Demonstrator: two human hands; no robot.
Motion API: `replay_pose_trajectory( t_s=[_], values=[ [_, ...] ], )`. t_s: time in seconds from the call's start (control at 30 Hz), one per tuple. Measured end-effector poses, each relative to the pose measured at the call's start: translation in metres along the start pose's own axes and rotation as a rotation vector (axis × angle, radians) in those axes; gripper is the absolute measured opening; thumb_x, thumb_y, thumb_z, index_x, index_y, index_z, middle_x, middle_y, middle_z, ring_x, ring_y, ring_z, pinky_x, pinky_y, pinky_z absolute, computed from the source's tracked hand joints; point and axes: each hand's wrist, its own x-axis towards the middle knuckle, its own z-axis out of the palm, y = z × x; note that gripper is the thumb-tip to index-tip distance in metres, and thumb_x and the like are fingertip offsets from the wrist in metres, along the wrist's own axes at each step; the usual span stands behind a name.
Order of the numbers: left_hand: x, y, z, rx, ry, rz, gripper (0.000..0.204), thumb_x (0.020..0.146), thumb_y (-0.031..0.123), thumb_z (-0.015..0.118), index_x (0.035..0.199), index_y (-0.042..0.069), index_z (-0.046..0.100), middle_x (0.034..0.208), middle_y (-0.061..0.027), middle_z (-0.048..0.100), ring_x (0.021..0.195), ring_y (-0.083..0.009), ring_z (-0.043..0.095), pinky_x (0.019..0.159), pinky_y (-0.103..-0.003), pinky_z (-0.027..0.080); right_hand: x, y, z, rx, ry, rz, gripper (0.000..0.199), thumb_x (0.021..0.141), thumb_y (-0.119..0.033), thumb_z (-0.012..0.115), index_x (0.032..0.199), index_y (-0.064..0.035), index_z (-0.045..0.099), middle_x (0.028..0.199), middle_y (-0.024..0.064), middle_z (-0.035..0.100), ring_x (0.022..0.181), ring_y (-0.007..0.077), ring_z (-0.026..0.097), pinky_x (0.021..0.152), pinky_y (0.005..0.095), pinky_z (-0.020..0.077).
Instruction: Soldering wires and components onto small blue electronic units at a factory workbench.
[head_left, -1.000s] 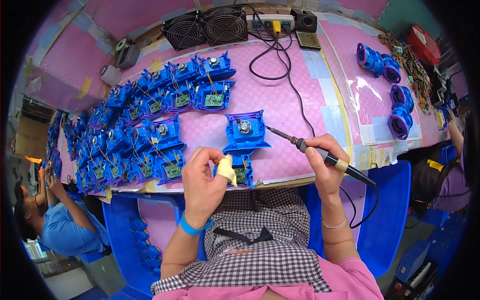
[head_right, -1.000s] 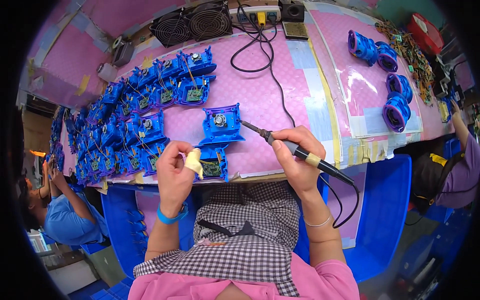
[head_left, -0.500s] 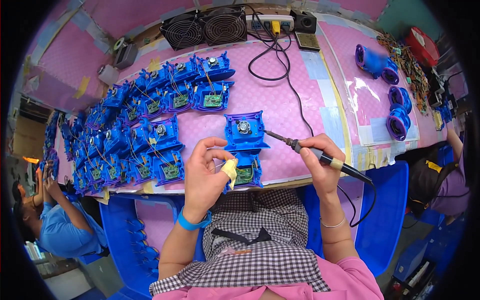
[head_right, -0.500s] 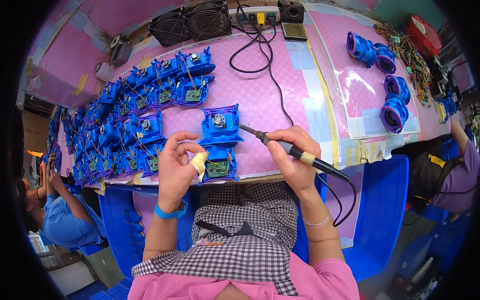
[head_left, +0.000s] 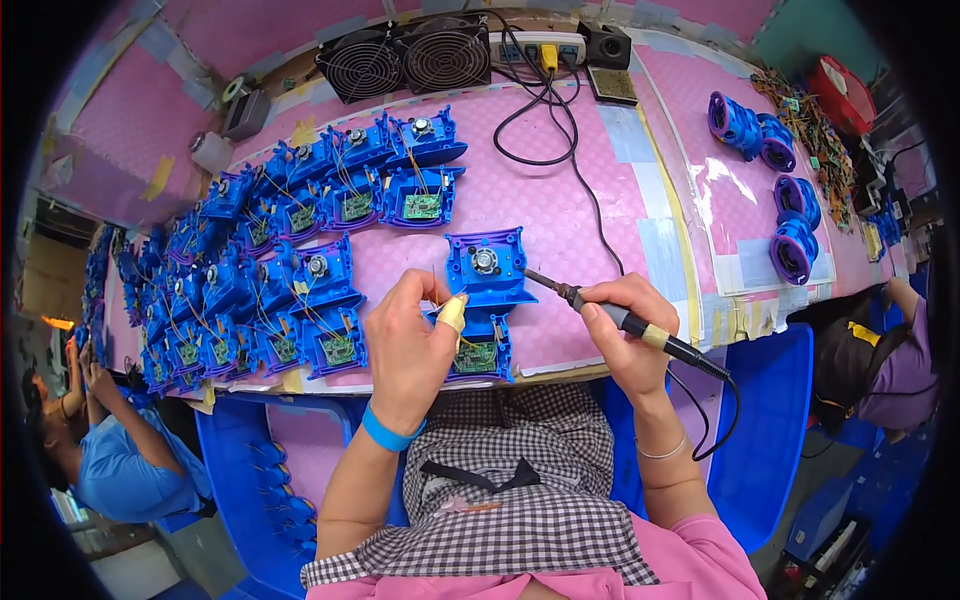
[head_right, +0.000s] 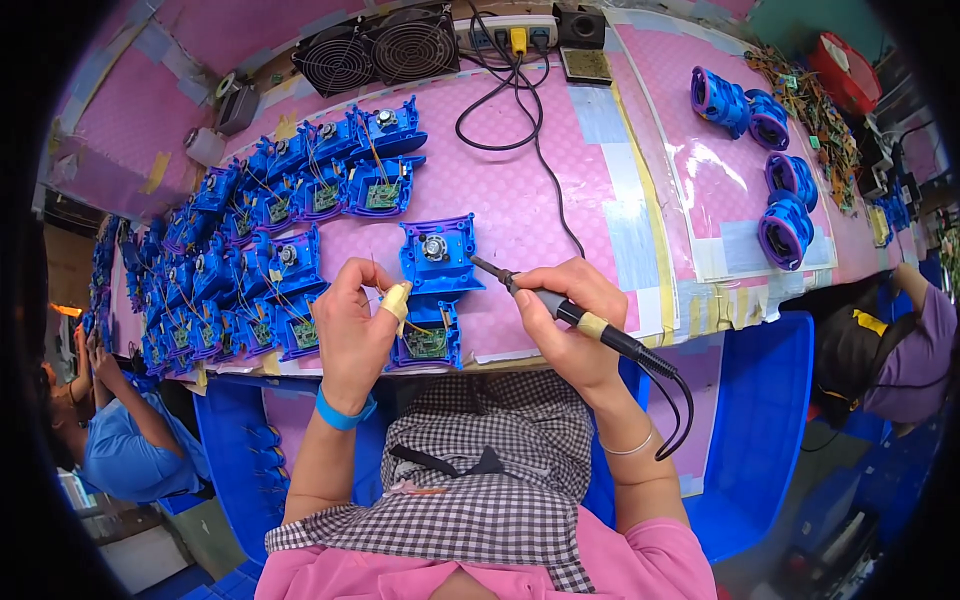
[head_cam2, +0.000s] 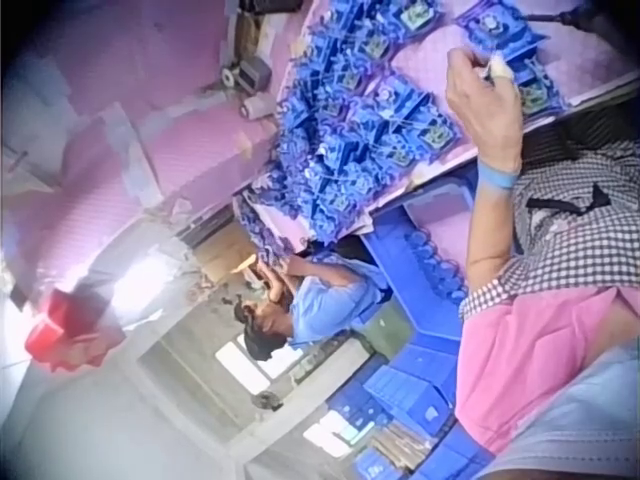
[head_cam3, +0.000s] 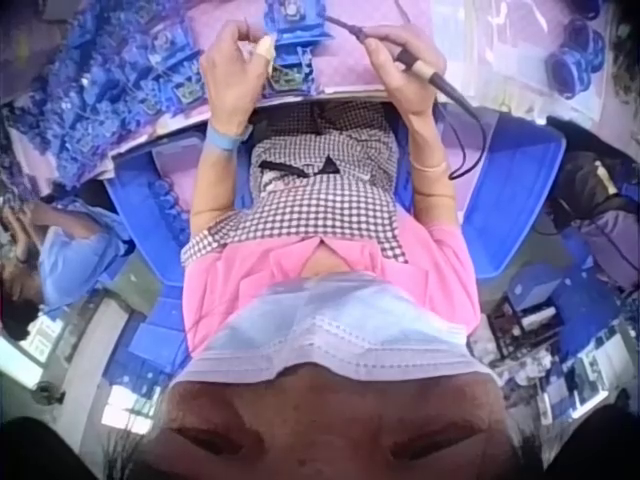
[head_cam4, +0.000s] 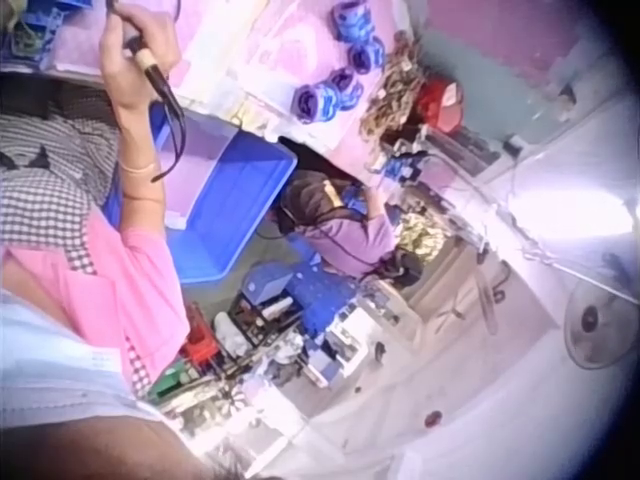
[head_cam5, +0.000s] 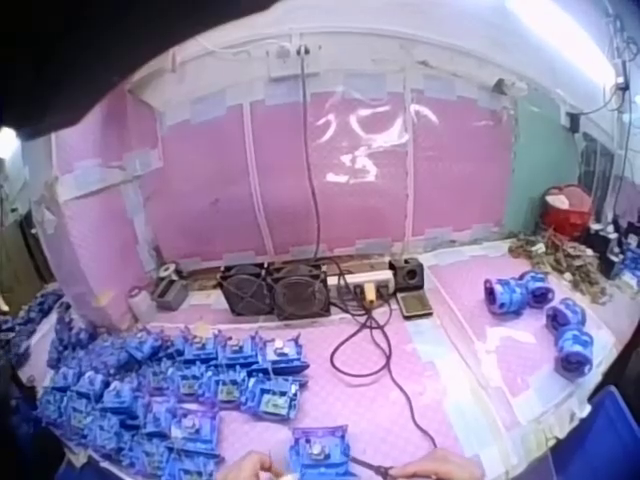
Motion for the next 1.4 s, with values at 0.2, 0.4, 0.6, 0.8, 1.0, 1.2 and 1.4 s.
replay_pose_trajectory(
  t_s=[0.2,0.4,0.6,0.8,1.0,1.2,1.4],
  values=[
    [0.011,0.001,0.013,0.0,-0.02,0.007,0.014,0.071,0.0,0.07,0.081,0.001,0.06,0.071,-0.0078,0.066,0.055,-0.0135,0.058,0.05,-0.03,0.044,0.0,-0.001,0.003,-0.019,-0.04,0.009,0.01,0.072,0.001,0.069,0.082,0.0005,0.069,0.073,0.0077,0.065,0.063,0.0155,0.059,0.057,0.0266,0.0433],
    [0.007,0.001,0.013,-0.032,-0.058,0.063,0.015,0.072,0.002,0.07,0.087,0.001,0.07,0.076,-0.0104,0.067,0.063,-0.02,0.062,0.056,-0.03,0.046,-0.001,-0.002,0.003,-0.014,-0.052,0.008,0.009,0.074,0.001,0.069,0.082,0.0013,0.068,0.074,0.0077,0.064,0.064,0.0156,0.058,0.059,0.0266,0.0431],
    [0.009,0.003,0.015,-0.022,-0.13,0.064,0.015,0.073,0.001,0.069,0.088,0.003,0.072,0.076,-0.0106,0.065,0.067,-0.0213,0.061,0.059,-0.032,0.045,-0.001,0.0,0.006,-0.014,-0.055,0.024,0.011,0.071,-0.001,0.07,0.082,-0.0018,0.07,0.071,0.0072,0.065,0.062,0.0154,0.059,0.054,0.0265,0.0433],
    [0.006,0.003,0.016,-0.053,-0.139,0.047,0.015,0.073,0.001,0.069,0.088,0.003,0.072,0.074,-0.0102,0.063,0.066,-0.0211,0.06,0.058,-0.032,0.045,-0.002,-0.001,0.005,-0.026,-0.049,0.012,0.011,0.071,-0.001,0.07,0.082,-0.0017,0.07,0.071,0.0071,0.065,0.062,0.0157,0.059,0.054,0.0267,0.0435],
    [0.007,0.002,0.02,-0.057,-0.139,0.058,0.015,0.074,0.002,0.069,0.088,0.003,0.072,0.074,-0.01,0.064,0.066,-0.0208,0.06,0.058,-0.032,0.045,-0.001,-0.001,0.004,-0.024,-0.038,0.002,0.012,0.071,0.0,0.07,0.083,-0.0014,0.07,0.072,0.0076,0.065,0.063,0.0157,0.06,0.055,0.0267,0.0444],
    [0.006,-0.001,0.021,-0.048,-0.123,0.056,0.014,0.074,0.002,0.07,0.088,0.003,0.072,0.075,-0.01,0.064,0.065,-0.0206,0.06,0.058,-0.032,0.045,-0.002,-0.001,0.004,-0.014,-0.029,0.003,0.012,0.071,0.0,0.07,0.083,-0.0011,0.07,0.073,0.0079,0.065,0.063,0.0156,0.06,0.056,0.0264,0.0447],
    [0.005,0.003,0.021,-0.052,-0.123,0.054,0.015,0.074,0.002,0.069,0.089,0.002,0.072,0.076,-0.0102,0.064,0.065,-0.0206,0.06,0.058,-0.032,0.045,-0.002,-0.001,0.005,-0.022,-0.047,0.0,0.012,0.071,0.0,0.07,0.083,-0.001,0.07,0.072,0.0079,0.065,0.063,0.0161,0.06,0.056,0.0266,0.0451]
  ],
)
